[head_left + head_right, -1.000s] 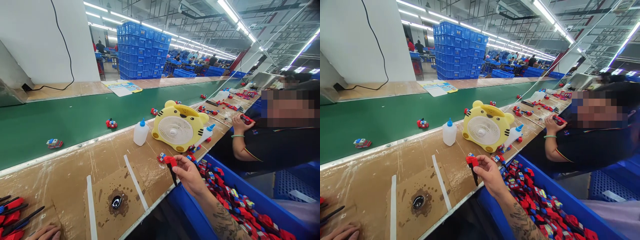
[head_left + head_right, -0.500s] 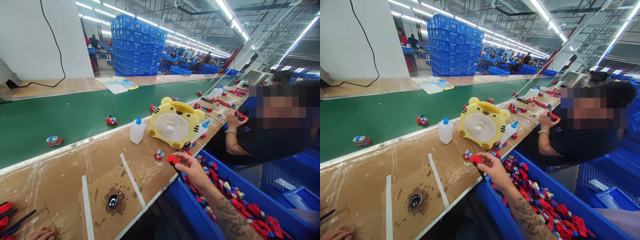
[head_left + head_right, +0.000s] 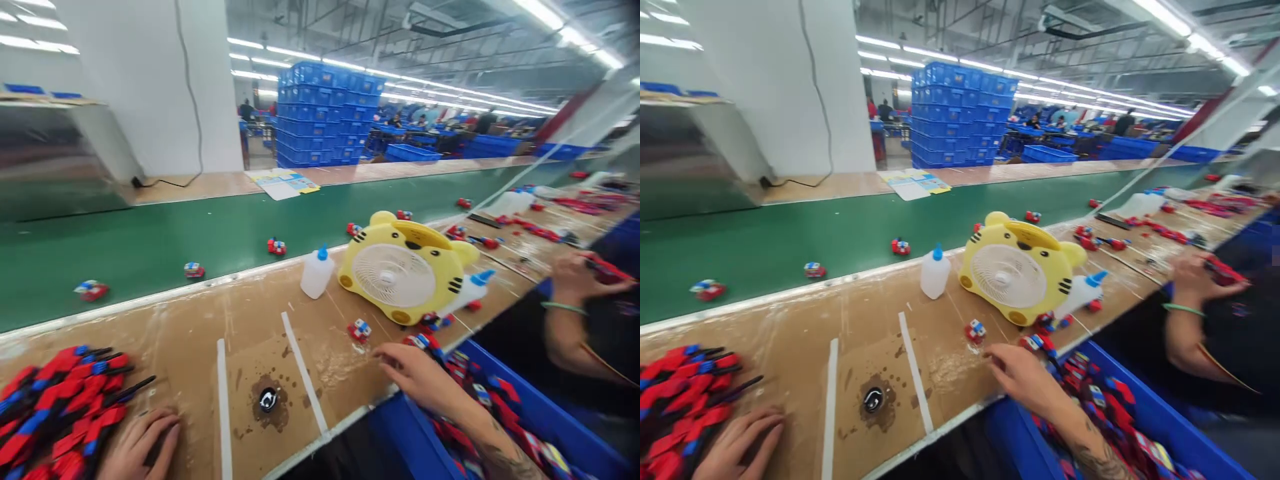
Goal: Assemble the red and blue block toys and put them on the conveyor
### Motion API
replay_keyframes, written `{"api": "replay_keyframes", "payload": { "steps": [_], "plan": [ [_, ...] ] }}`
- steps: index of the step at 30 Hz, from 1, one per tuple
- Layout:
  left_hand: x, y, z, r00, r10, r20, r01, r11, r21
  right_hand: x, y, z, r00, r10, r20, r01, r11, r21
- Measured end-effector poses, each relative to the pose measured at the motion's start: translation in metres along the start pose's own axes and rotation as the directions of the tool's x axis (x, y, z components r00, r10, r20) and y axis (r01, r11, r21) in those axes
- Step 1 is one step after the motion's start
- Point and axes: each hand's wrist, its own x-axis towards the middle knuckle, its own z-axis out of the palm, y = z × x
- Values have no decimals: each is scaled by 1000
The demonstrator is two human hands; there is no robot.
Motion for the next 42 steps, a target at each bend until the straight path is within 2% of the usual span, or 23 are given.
{"api": "replay_keyframes", "payload": {
  "steps": [3,6,10,13,15,18,20,22,24,26,29,30,33,35,38,42],
  "plan": [
    [3,10,-3,997,32,-64,-29,999,35,56,-62,23,966,-254,47,245,959,145],
    [-5,14,-2,988,45,-150,-37,998,60,130,-124,60,906,-419,59,387,876,287],
    [-18,21,-6,972,-66,-226,84,994,72,247,-196,119,926,-378,-19,364,875,320],
    [-11,27,-25,970,-161,-182,180,979,93,318,-240,151,935,-340,-103,354,873,335],
    [2,30,-46,972,-206,-109,221,964,148,348,-260,165,935,-332,-122,354,860,369],
    [29,31,-78,952,-302,45,275,911,308,370,-271,180,943,-313,-112,328,827,457],
    [46,28,-92,915,-370,164,270,860,433,370,-268,186,948,-295,-120,312,786,534],
    [58,23,-96,873,-401,279,208,823,529,359,-260,189,952,-273,-141,299,721,625],
    [67,18,-91,841,-400,363,139,810,570,337,-245,188,958,-248,-145,273,634,724],
    [73,14,-85,830,-380,408,96,818,567,304,-223,183,967,-226,-121,228,540,810],
    [81,17,-76,854,-316,413,56,845,531,244,-182,170,979,-189,-72,146,413,899],
    [85,22,-72,870,-286,403,41,854,519,224,-169,166,985,-165,-45,100,341,935],
    [92,40,-56,898,-201,391,-13,876,482,172,-137,156,994,-82,73,-70,34,997],
    [92,53,-41,893,-165,419,-49,889,455,148,-123,151,989,-50,140,-145,-115,983],
    [82,67,-25,885,-155,439,-59,898,436,125,-113,147,975,-63,212,-221,-243,945],
    [63,74,-32,887,-200,416,44,934,354,103,-111,142,943,-152,295,-331,-347,878]
  ]
}}
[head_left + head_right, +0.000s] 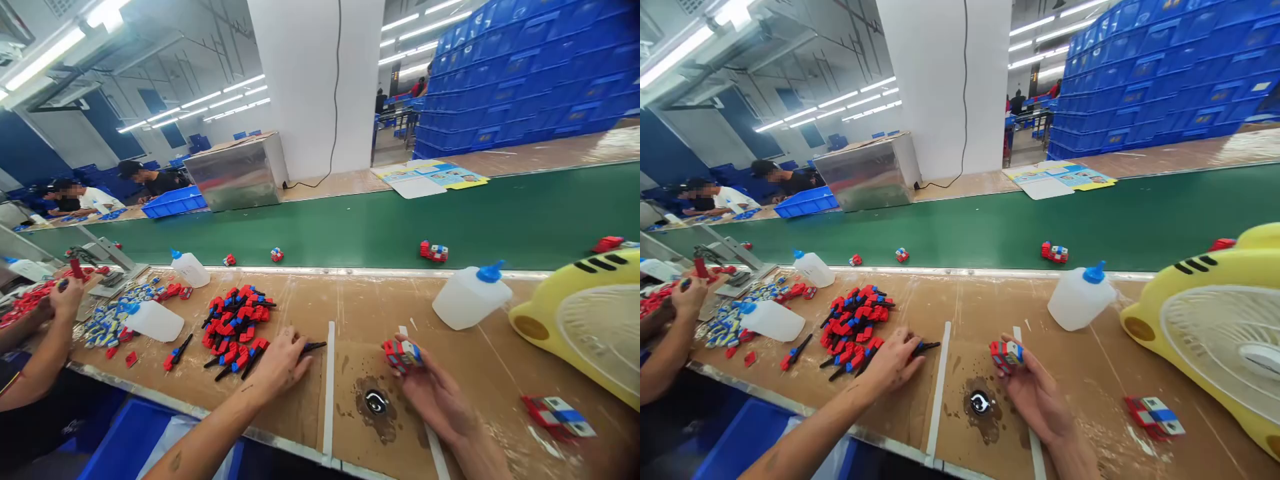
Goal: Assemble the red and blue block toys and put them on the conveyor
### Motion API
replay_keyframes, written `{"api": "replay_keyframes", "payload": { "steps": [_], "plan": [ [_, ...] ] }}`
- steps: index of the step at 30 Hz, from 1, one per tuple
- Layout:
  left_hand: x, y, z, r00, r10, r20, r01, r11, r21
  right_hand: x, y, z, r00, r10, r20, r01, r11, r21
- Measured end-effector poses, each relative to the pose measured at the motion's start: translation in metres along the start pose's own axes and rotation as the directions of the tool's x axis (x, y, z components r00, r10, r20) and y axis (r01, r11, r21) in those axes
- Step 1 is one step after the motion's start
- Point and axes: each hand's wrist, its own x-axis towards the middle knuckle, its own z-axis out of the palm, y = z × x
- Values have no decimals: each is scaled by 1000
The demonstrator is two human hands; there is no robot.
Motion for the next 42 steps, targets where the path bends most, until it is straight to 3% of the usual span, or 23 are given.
{"api": "replay_keyframes", "payload": {
  "steps": [3,6,9,13,15,17,19,23,25,27,30,34,37,39,42],
  "plan": [
    [-10,-7,-8,991,-33,128,50,990,-134,-13,1,4,997,3,80,-6,999,41],
    [-9,-10,-15,974,12,226,35,979,-201,-20,0,7,981,-21,192,7,997,70],
    [-6,-10,-19,973,36,227,30,960,-279,-23,-1,5,972,-42,232,20,995,97],
    [0,-16,-14,977,-90,196,167,890,-424,-27,2,-2,971,-60,231,35,993,113],
    [4,-21,-8,961,-177,212,274,702,-658,-29,4,-5,970,-76,230,49,992,120],
    [6,-20,-1,924,-273,266,351,338,-873,-30,4,-6,968,-77,239,49,992,118],
    [6,-12,4,892,-340,299,329,32,-944,-31,3,-7,965,-56,257,30,994,104],
    [1,21,2,897,-322,304,206,-305,-930,-30,2,-7,965,-18,261,0,997,71],
    [-2,36,-2,919,-253,303,189,-393,-900,-29,3,-9,969,-14,247,0,998,55],
    [-5,45,-5,935,-227,272,179,-358,-916,-29,5,-10,974,-11,227,0,999,49],
    [-8,50,-7,952,-237,195,156,-173,-973,-30,5,-11,981,-22,190,15,999,40],
    [-11,54,-12,980,-156,120,149,185,-971,-35,-1,-6,988,-59,141,65,997,-37],
    [-11,61,-21,995,95,29,-27,541,-841,-40,-8,-4,994,-37,103,47,994,-97],
    [-9,68,-29,942,336,17,-244,718,-652,-43,-10,-5,997,-26,77,35,993,-113],
    [-4,76,-37,826,549,126,-473,798,-375,-45,-8,-9,998,-48,47,53,992,-111]
  ]
}}
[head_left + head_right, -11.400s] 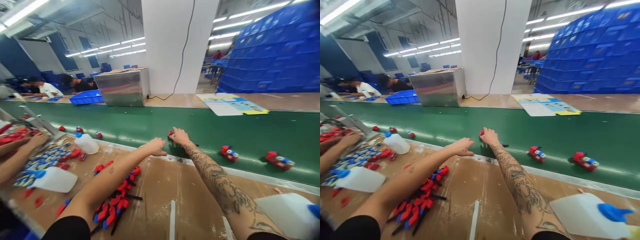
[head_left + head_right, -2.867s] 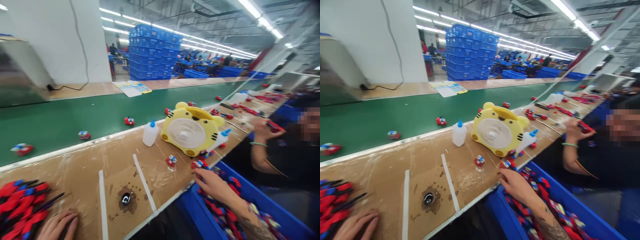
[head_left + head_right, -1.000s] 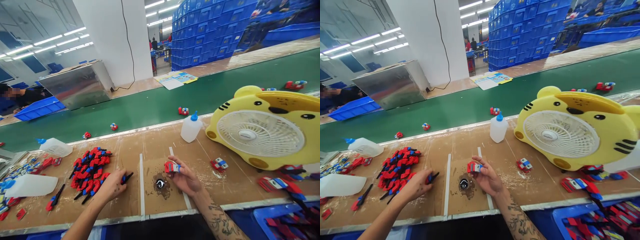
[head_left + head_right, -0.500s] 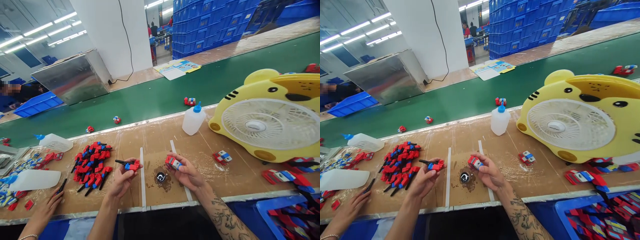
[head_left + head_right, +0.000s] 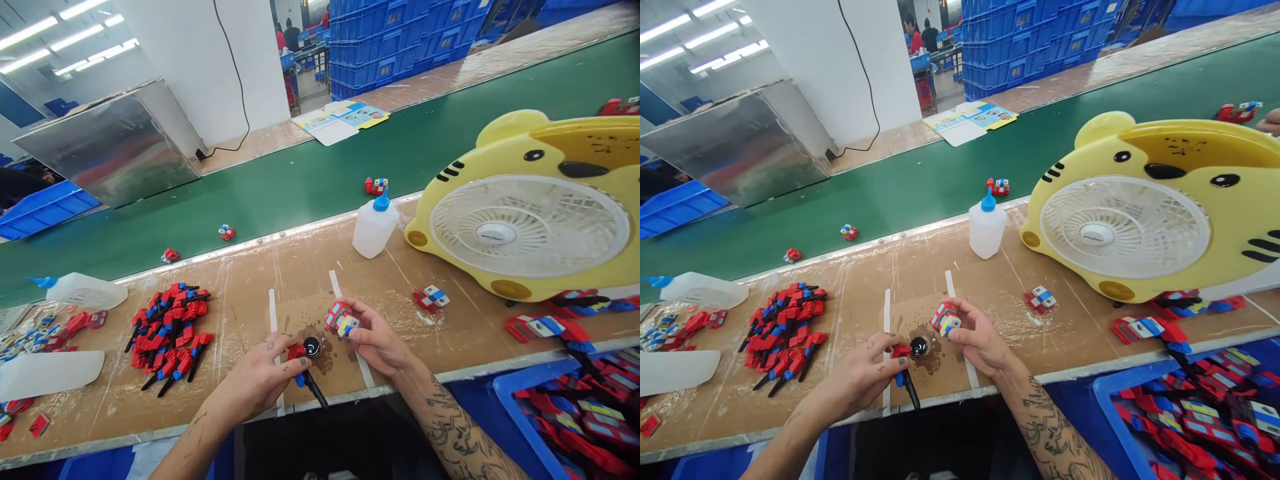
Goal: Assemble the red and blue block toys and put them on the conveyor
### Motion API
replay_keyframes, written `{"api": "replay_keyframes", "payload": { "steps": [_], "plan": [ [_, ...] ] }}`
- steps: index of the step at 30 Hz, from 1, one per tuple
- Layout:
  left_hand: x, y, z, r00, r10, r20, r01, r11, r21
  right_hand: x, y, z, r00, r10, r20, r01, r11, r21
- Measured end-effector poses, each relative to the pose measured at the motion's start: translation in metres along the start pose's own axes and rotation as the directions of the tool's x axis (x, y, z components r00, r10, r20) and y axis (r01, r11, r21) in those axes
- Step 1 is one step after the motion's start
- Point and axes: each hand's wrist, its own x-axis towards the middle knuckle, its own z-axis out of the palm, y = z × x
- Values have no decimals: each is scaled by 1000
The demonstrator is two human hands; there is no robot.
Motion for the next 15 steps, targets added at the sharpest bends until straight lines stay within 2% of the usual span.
{"api": "replay_keyframes", "payload": {
  "steps": [3,7,12,15],
  "plan": [
    [6,2,-3,992,31,125,-47,991,125,-2,4,-4,999,-35,-16,34,999,-18],
    [11,-1,-3,984,51,171,-75,988,135,-3,7,-8,998,-57,-7,57,998,-18],
    [14,-3,-3,985,84,151,-103,987,126,-4,4,-7,997,-71,-22,70,996,-54],
    [12,-7,-2,995,77,58,-79,997,26,-3,1,-2,998,-63,-2,63,996,-67]
  ]
}}
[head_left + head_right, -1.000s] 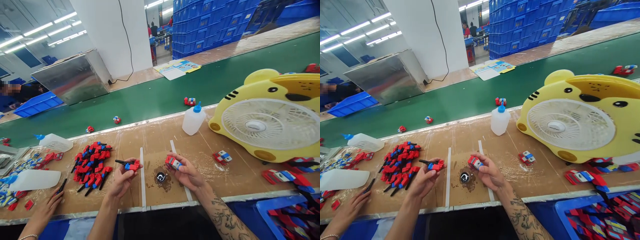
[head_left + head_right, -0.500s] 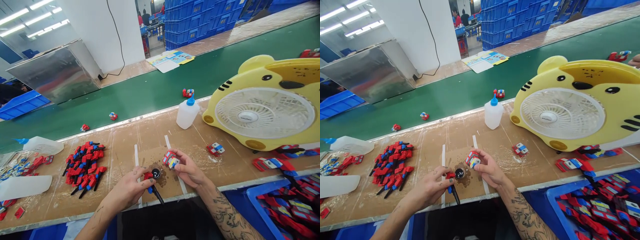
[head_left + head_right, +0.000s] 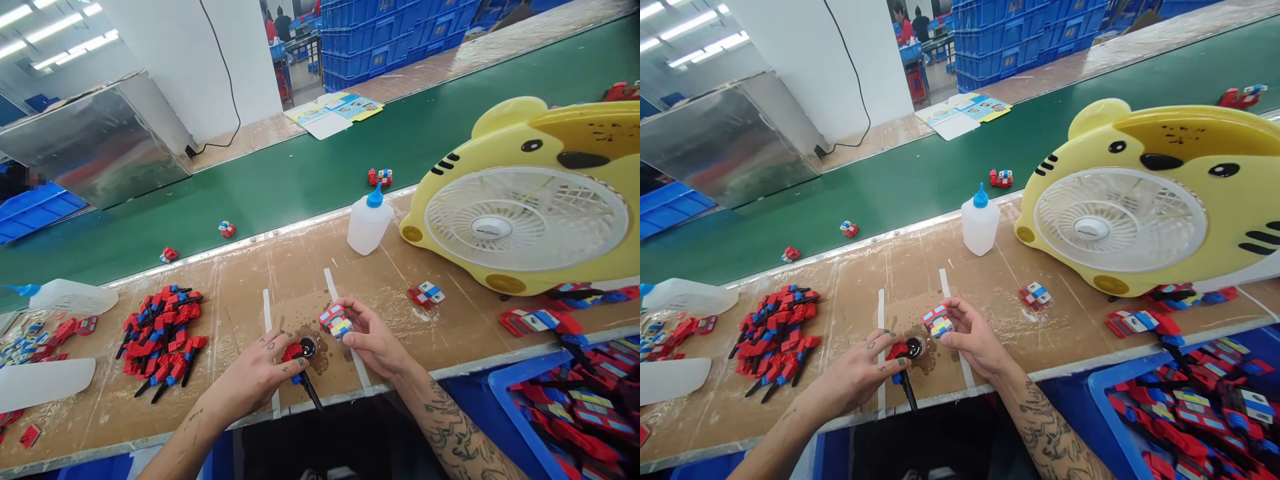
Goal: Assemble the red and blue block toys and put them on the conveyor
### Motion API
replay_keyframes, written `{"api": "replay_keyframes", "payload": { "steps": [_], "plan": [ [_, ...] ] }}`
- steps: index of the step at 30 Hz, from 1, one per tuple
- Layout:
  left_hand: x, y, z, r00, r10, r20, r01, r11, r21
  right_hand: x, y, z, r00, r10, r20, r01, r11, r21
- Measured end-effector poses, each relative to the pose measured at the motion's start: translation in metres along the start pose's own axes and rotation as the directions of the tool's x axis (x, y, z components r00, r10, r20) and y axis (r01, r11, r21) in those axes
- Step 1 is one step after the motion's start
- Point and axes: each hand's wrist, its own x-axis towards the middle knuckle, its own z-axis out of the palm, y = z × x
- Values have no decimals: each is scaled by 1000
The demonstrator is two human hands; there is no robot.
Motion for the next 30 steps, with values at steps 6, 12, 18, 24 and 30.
{"api": "replay_keyframes", "payload": {
  "steps": [6,12,18,24,30],
  "plan": [
    [4,-2,13,812,-438,-385,89,745,-661,5,6,10,999,-13,32,11,998,54],
    [26,5,22,647,-696,-311,-46,372,-927,16,12,20,999,-48,-8,48,998,29],
    [38,3,21,653,-724,-225,-50,255,-966,20,8,33,979,-205,0,172,823,-541],
    [71,-7,27,480,-775,-411,-263,320,-910,54,12,69,761,-529,377,538,188,-822],
    [93,-89,-33,456,-707,-541,187,670,-718,126,6,83,744,-500,443,571,133,-810]
  ]
}}
